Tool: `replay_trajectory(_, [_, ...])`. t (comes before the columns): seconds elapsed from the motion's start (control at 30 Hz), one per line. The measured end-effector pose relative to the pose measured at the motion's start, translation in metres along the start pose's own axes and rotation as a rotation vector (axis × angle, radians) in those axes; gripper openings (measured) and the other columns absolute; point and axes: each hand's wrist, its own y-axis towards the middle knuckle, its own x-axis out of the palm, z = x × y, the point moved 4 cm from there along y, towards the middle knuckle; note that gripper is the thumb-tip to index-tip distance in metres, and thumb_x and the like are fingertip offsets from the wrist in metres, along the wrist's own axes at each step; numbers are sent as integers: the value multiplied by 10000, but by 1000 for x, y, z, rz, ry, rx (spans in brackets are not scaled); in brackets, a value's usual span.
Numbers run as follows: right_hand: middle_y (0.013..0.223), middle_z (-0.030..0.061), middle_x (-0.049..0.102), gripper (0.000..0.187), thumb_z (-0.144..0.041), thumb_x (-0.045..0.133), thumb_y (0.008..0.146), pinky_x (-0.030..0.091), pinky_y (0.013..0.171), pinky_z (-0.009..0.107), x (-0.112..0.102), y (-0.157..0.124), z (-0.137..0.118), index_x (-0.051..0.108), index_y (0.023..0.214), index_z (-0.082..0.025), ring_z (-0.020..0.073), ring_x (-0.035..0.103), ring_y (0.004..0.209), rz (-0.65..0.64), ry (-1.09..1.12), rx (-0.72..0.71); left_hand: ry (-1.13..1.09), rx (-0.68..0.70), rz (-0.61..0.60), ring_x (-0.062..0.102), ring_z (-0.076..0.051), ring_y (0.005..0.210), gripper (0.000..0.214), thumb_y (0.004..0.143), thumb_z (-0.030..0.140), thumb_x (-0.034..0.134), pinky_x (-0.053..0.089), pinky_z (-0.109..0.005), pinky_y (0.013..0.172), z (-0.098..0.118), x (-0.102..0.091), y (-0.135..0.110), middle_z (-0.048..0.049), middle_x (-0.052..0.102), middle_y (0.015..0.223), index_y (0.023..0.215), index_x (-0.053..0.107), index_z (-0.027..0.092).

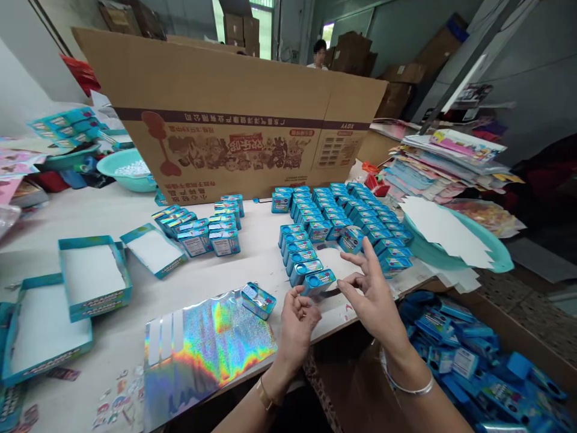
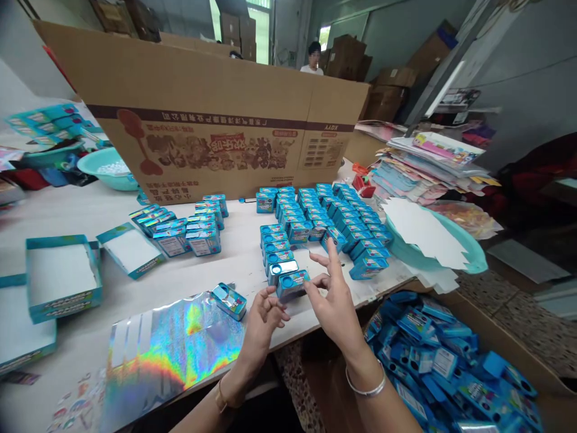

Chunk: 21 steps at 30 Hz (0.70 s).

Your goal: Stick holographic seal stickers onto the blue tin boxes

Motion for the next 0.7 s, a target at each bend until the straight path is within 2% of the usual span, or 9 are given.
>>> replay_trajectory(0.07, [1386,147,526,878,-281,611,896,578,739,314,-3,1,0,90,1601,-320,87,611,663,-4,16,6,19,-15,-24,570,-125,597,821,517,684,851,419,-236,567,-3,7,2,45,576,697,1104,573,182])
replay_trajectory(0.1, [1385,147,525,877,-283,613,896,580,742,315,-5,2,1,91,1601,-320,86,612,664,-5,22,11,35,-27,-42,550,-119,585,758,535,660,854,419,-237,573,-4,10,2,49,563,670,1057,596,175])
replay_trajectory(0.2, [1380,145,527,875,-288,615,899,583,727,311,-7,3,4,94,1600,-321,89,611,664,3,19,23,97,-10,-55,503,-115,580,489,684,621,768,424,-246,602,0,15,2,37,538,603,796,635,164])
replay_trajectory(0.3, [1381,146,523,889,-282,622,896,585,730,315,-1,5,9,83,1602,-315,102,619,694,-5,7,15,144,57,4,489,-123,585,414,792,559,669,420,-249,620,8,11,3,25,534,566,663,612,171])
replay_trajectory(0.47, [1393,166,525,852,-225,571,920,562,879,400,20,9,15,71,1606,-293,140,644,776,32,-135,-102,222,143,144,491,-133,575,373,809,494,628,400,-245,586,8,0,13,20,526,556,604,585,186])
replay_trajectory(0.57, [1395,174,531,788,-186,505,943,567,862,398,31,12,19,90,1606,-286,151,638,772,58,-267,-193,259,150,221,485,-136,573,357,819,481,608,391,-242,566,5,-3,19,20,523,560,611,588,192])
replay_trajectory(0.7, [1399,181,524,768,-150,467,952,576,820,383,39,15,30,91,1607,-283,168,635,789,74,-361,-270,278,147,241,454,-135,579,362,826,489,587,372,-238,550,3,-2,26,22,501,568,616,573,195])
